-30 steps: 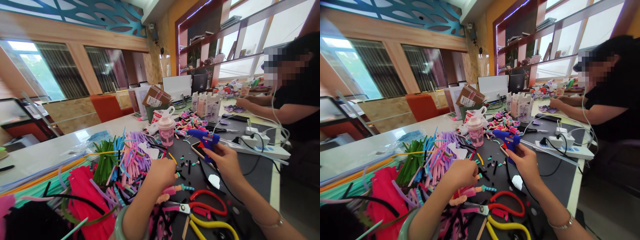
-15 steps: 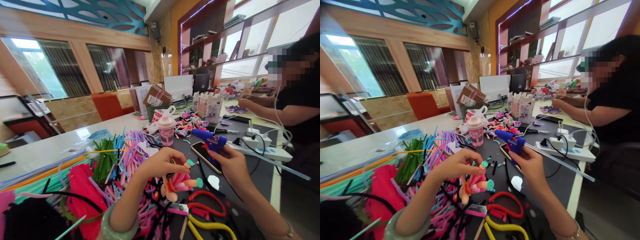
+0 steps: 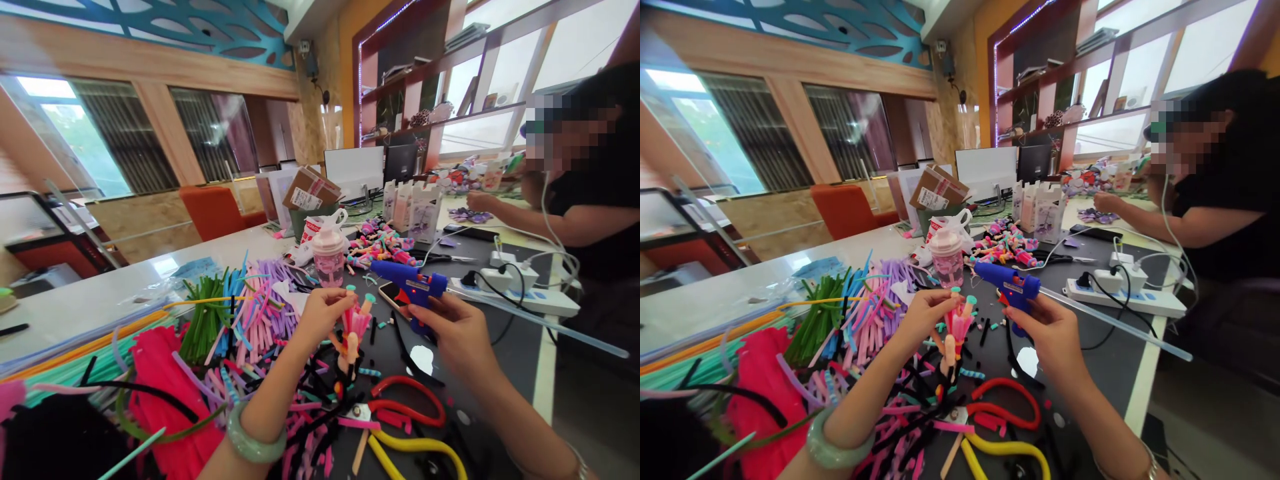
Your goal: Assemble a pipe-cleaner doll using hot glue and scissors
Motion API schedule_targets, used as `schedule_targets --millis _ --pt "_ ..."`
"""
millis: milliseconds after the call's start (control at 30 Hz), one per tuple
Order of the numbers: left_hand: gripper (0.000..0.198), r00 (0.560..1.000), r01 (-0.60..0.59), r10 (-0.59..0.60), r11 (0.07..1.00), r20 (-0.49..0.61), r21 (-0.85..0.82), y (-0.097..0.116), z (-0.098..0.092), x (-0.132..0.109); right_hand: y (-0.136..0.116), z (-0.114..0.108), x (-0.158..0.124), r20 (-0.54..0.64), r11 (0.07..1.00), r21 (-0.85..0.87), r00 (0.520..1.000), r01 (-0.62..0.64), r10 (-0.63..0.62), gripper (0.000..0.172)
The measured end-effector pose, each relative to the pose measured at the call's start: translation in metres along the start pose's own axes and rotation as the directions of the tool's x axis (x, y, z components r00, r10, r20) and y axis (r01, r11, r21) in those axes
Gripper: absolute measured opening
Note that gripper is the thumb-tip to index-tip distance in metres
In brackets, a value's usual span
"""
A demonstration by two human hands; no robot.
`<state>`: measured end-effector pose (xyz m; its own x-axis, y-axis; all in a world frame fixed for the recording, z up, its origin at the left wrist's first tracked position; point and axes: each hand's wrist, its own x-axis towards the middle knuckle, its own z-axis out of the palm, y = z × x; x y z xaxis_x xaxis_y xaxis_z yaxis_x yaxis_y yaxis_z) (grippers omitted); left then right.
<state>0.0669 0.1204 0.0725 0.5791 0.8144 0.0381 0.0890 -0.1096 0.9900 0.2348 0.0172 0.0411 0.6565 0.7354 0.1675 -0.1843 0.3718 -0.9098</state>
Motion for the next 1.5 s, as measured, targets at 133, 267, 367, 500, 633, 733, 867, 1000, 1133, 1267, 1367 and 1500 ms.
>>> schedule_targets --millis 133,267,367,500,633,733,867,1000,1133,1267,1367,1500 --pt "0.026 0.997 -0.012 0.016 0.999 -0.079 0.04 -0.015 0.002 0.006 0.004 -0.001 0.001 -0.017 1.0 -0.017 1.0 0.025 -0.025 0.036" --pt "0.024 0.984 -0.004 0.017 0.998 -0.179 0.069 -0.024 0.001 0.01 0.004 -0.001 0.003 -0.063 1.0 -0.024 0.998 0.0 -0.001 0.036" --pt "0.022 0.985 0.022 -0.006 0.996 -0.173 0.086 -0.024 0.0 0.011 0.002 -0.001 0.003 -0.041 0.996 -0.078 0.998 -0.041 0.038 0.036" --pt "0.019 0.992 0.088 -0.085 0.996 -0.092 0.03 -0.021 -0.003 0.01 0.003 -0.004 0.003 -0.039 0.984 -0.155 0.996 -0.082 0.077 0.028" --pt "0.018 0.99 0.135 -0.138 0.989 -0.042 -0.058 -0.022 -0.007 0.01 0.005 -0.009 0.008 -0.02 0.987 -0.129 0.996 -0.091 0.089 0.022" --pt "0.021 0.981 0.188 -0.192 0.975 -0.019 -0.116 -0.027 -0.008 0.011 0.003 -0.009 0.01 -0.039 0.988 -0.083 0.991 -0.13 0.127 0.024" --pt "0.033 0.971 0.234 -0.225 0.961 0.078 -0.146 -0.036 -0.01 0.013 0.001 -0.008 0.01 -0.05 0.985 -0.04 0.985 -0.168 0.166 0.028" --pt "0.046 0.96 0.216 -0.175 0.959 0.219 -0.181 -0.039 -0.01 0.01 0.001 -0.01 0.011 -0.057 0.988 -0.041 0.988 -0.146 0.144 0.025" --pt "0.064 0.916 0.217 -0.111 0.945 0.385 -0.244 -0.04 -0.01 0.005 0.002 -0.015 0.013 -0.052 0.991 -0.088 0.994 -0.099 0.094 0.024" --pt "0.074 0.857 0.283 -0.139 0.932 0.497 -0.228 -0.044 -0.009 0.004 0.003 -0.017 0.015 0.003 0.987 -0.148 0.998 -0.062 0.063 0.023" --pt "0.078 0.837 0.288 -0.201 0.953 0.509 -0.097 -0.047 -0.006 0.005 0.004 -0.017 0.018 0.016 0.982 -0.181 0.999 -0.048 0.052 0.023" --pt "0.075 0.824 0.23 -0.247 0.968 0.51 0.099 -0.051 0.001 0.007 0.003 -0.019 0.024 0.012 0.979 -0.204 1.0 0.005 -0.002 0.025"
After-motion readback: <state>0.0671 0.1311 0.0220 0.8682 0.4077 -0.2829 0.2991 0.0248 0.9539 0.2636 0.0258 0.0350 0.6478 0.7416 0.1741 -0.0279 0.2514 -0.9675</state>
